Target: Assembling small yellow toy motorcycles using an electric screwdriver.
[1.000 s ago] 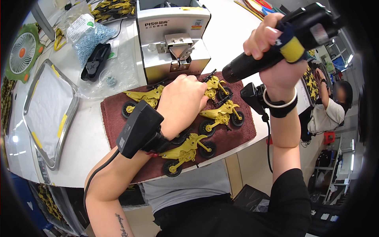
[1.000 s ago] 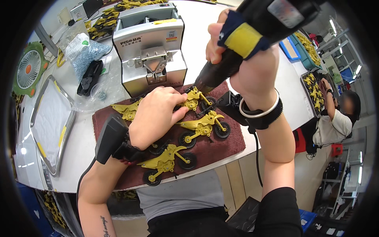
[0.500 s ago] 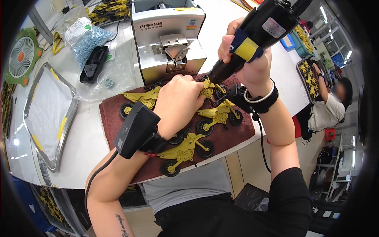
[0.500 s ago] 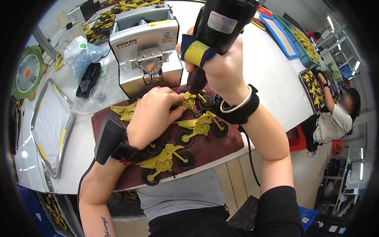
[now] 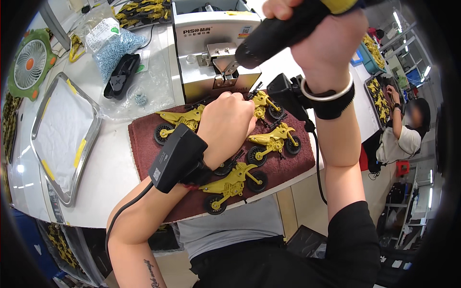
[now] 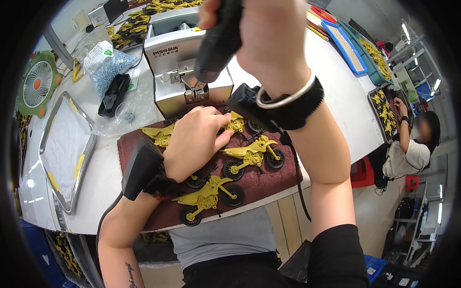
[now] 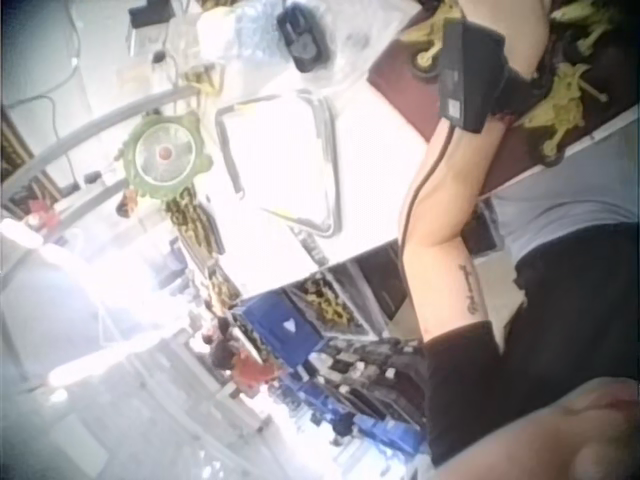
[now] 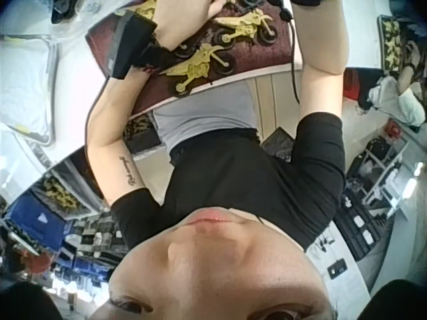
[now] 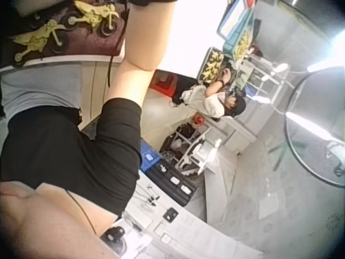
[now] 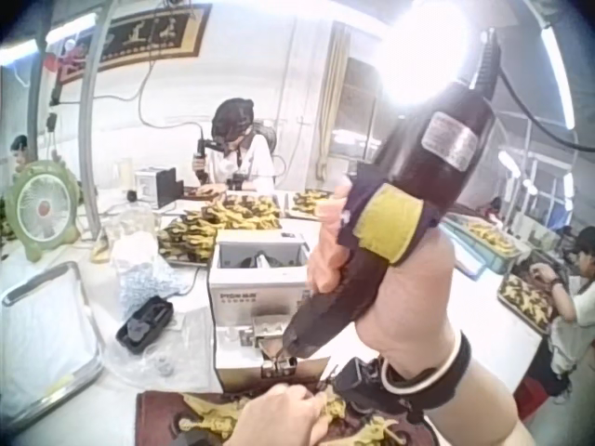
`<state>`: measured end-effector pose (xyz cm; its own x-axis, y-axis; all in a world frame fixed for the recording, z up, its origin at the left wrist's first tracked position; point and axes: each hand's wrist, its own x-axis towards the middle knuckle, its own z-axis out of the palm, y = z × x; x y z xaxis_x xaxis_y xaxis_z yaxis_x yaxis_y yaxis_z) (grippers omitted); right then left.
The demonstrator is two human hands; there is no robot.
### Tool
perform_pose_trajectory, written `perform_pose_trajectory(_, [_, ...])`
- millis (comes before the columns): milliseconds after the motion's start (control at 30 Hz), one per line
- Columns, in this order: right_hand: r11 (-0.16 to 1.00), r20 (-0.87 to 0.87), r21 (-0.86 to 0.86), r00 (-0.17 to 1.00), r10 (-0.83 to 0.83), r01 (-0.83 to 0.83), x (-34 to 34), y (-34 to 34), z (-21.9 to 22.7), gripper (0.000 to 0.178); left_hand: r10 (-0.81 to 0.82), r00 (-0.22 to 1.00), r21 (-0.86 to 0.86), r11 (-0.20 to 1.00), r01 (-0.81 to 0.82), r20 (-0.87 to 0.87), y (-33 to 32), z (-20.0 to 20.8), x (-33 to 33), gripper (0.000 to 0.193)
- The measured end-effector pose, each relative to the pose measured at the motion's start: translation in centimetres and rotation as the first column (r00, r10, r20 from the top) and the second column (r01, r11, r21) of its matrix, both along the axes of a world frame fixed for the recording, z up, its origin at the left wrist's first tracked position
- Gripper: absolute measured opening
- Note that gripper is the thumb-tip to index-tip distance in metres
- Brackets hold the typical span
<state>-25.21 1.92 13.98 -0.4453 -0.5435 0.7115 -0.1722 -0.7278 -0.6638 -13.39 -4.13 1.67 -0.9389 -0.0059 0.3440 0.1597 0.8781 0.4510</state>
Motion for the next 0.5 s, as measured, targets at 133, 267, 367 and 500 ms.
perform_pose_trajectory(133, [0.976, 0.157, 0.2, 0.98, -0.121, 0.088, 0.2, -0.7, -1.4, 0.024, 0.022, 1.0, -0.016, 1.0, -0.023, -0.007, 0.4, 0.1, -0.3, 0.021])
perform_pose_trajectory(267, [0.939, -0.01, 0.303, 0.986, -0.169, 0.164, 1.8, -0.9, -0.8, 0.02, 0.029, 0.999, -0.002, 1.0, -0.029, 0.021, 0.2, -0.1, 0.1, 0.02])
perform_pose_trajectory(367, [0.948, 0.119, 0.302, 0.982, -0.146, 0.105, 3.2, -0.4, -0.5, 0.02, 0.036, 0.999, -0.015, 0.999, -0.035, 0.035, 0.3, -0.1, 0.1, 0.019])
perform_pose_trajectory(500, [0.989, 0.027, 0.015, 0.989, 0.146, -0.146, 0.9, 0.2, -0.9, 0.031, -0.004, 1.0, -0.029, 1.0, 0.005, 0.014, 0.4, 0.0, 0.0, 0.018])
